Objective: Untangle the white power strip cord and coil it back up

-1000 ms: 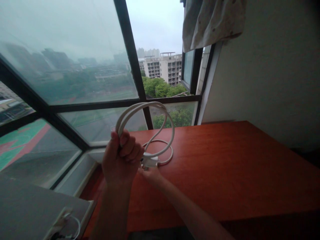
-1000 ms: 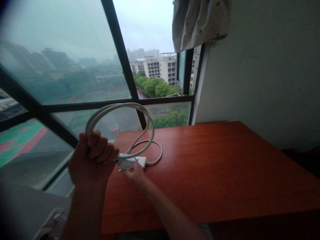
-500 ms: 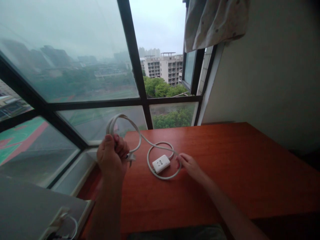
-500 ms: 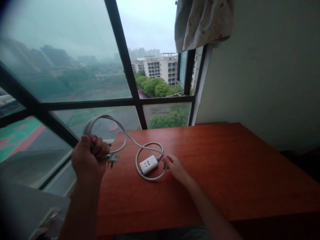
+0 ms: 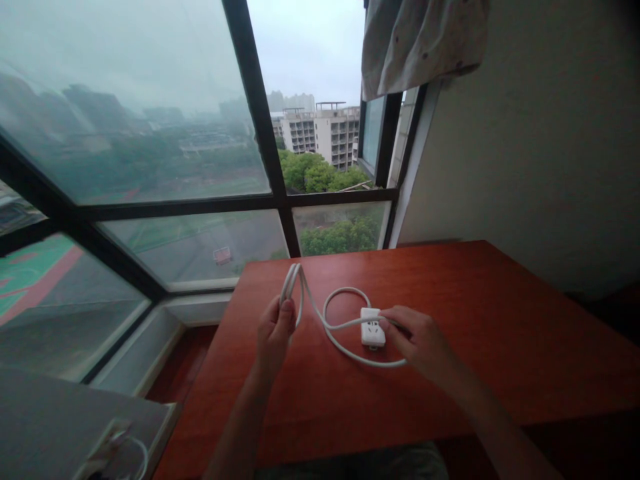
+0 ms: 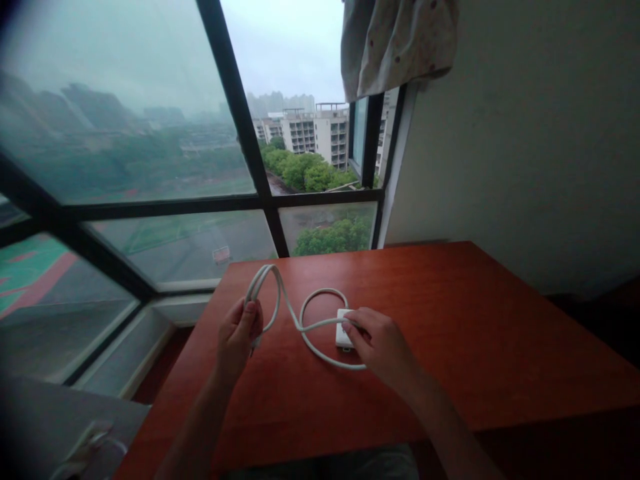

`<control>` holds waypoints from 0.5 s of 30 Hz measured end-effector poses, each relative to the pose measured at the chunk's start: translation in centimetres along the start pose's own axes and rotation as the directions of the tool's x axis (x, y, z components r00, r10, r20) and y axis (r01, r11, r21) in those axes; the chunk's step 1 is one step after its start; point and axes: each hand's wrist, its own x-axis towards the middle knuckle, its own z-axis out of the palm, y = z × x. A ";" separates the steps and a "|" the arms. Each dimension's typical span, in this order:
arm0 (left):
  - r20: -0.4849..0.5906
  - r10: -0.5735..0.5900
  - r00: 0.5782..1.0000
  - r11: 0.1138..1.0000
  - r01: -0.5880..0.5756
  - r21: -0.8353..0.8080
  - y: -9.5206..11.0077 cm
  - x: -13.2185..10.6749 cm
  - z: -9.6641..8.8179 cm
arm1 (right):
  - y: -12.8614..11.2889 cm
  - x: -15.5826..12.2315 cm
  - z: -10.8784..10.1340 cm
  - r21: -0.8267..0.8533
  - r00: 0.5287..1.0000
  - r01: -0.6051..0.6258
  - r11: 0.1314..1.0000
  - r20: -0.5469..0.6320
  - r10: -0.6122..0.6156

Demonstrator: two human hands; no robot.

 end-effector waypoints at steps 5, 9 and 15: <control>0.187 -0.067 0.980 0.998 0.061 0.035 -0.4 -0.4 0.9 | -3.4 0.8 0.6 0.018 0.957 0.157 0.987 0.242 -0.157; 0.316 -0.137 0.939 0.991 0.129 0.046 -0.3 -0.6 1.8 | -4.5 3.4 1.3 0.092 0.930 0.258 0.962 0.245 -0.273; 0.412 -0.345 0.844 0.876 0.447 -0.182 -0.9 -1.0 2.0 | -3.0 7.5 3.1 0.075 0.951 0.240 0.968 0.180 -0.250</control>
